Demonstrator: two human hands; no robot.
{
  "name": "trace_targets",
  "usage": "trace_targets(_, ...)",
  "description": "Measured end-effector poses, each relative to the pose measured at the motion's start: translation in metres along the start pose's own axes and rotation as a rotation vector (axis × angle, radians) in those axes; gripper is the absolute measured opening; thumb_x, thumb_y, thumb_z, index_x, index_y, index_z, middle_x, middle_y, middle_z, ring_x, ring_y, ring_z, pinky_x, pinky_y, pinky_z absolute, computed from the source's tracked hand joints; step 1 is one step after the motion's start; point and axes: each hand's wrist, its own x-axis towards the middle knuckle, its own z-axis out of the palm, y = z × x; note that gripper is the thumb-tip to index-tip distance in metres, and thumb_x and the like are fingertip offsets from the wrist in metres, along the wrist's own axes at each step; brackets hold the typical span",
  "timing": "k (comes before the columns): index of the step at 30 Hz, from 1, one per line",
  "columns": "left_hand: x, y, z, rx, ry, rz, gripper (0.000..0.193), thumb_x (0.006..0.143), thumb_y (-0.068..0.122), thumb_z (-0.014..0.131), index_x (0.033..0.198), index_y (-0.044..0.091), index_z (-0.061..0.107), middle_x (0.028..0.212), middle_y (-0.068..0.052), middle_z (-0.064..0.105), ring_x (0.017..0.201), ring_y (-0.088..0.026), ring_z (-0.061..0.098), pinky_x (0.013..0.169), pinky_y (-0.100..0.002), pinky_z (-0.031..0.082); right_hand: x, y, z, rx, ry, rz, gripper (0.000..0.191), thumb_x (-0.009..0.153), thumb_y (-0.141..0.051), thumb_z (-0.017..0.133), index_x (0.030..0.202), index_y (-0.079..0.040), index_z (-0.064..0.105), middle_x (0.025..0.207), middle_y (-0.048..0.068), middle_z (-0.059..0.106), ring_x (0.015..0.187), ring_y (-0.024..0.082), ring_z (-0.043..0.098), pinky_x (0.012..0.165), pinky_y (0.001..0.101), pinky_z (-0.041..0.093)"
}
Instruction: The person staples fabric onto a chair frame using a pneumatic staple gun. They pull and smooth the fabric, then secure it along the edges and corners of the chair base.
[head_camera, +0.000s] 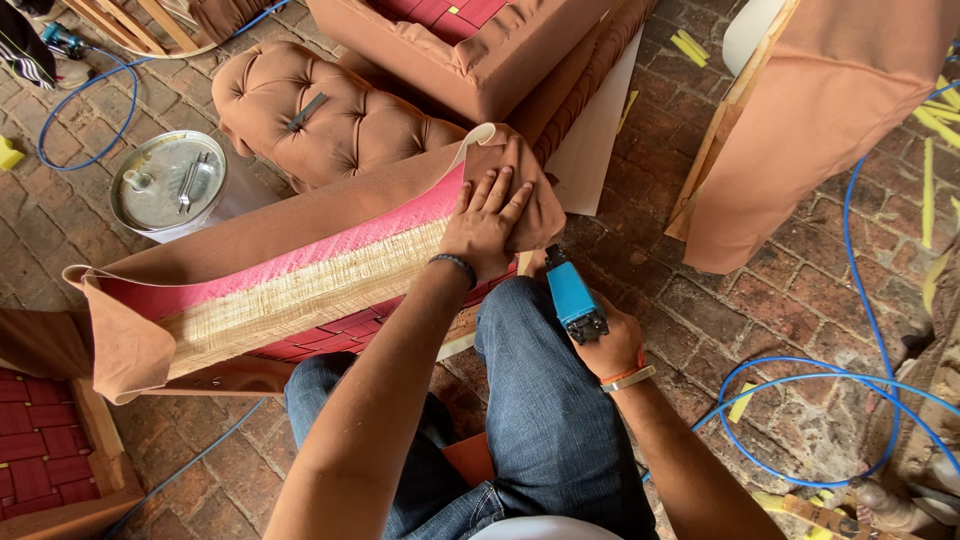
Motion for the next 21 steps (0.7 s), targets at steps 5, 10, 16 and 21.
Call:
trace_targets(5, -0.079, -0.019, 0.033, -0.591, 0.401, 0.168, 0.064, 0.09, 0.027, 0.069, 0.147, 0.007, 0.05, 0.152, -0.018, 0.052, 0.139, -0.037, 0.049, 0.115, -0.047, 0.042, 0.007, -0.028, -0.035, 0.015, 0.052, -0.114, 0.036, 0.081, -0.014, 0.079, 0.115, -0.005, 0.073, 0.088, 0.016, 0.075, 0.077, 0.034, 0.075, 0.064, 0.0395, 0.058)
trace_targets(10, -0.194, -0.065, 0.112, -1.618, 0.45, -0.605, 0.052, 0.096, 0.041, 0.065, 0.12, -0.004, 0.074, 0.097, -0.009, 0.077, 0.095, -0.036, 0.07, 0.089, -0.049, 0.057, 0.029, -0.065, -0.039, 0.126, -0.028, -0.228, 0.035, 0.084, -0.016, 0.079, 0.116, -0.004, 0.071, 0.094, 0.015, 0.075, 0.085, 0.031, 0.076, 0.069, 0.038, 0.06)
trace_targets(16, -0.202, -0.13, 0.149, -2.545, 0.773, -0.861, 0.069, 0.089, 0.06, 0.065, 0.123, 0.004, 0.046, 0.136, -0.027, 0.053, 0.131, -0.044, 0.055, 0.108, -0.054, 0.05, 0.047, -0.102, -0.01, 0.145, -0.108, -0.173, 0.027, 0.082, -0.02, 0.085, 0.099, -0.004, 0.073, 0.085, 0.013, 0.075, 0.076, 0.028, 0.075, 0.067, 0.0378, 0.058)
trace_targets(21, -0.143, -0.124, 0.14, -2.61, 0.953, -0.751, 0.061, 0.089, 0.058, 0.063, 0.123, 0.008, 0.055, 0.134, -0.023, 0.056, 0.133, -0.043, 0.053, 0.107, -0.064, 0.047, 0.054, -0.107, 0.001, 0.179, -0.132, -0.147, 0.024, 0.081, -0.021, 0.084, 0.096, -0.005, 0.074, 0.085, 0.012, 0.076, 0.076, 0.025, 0.076, 0.068, 0.0372, 0.058)
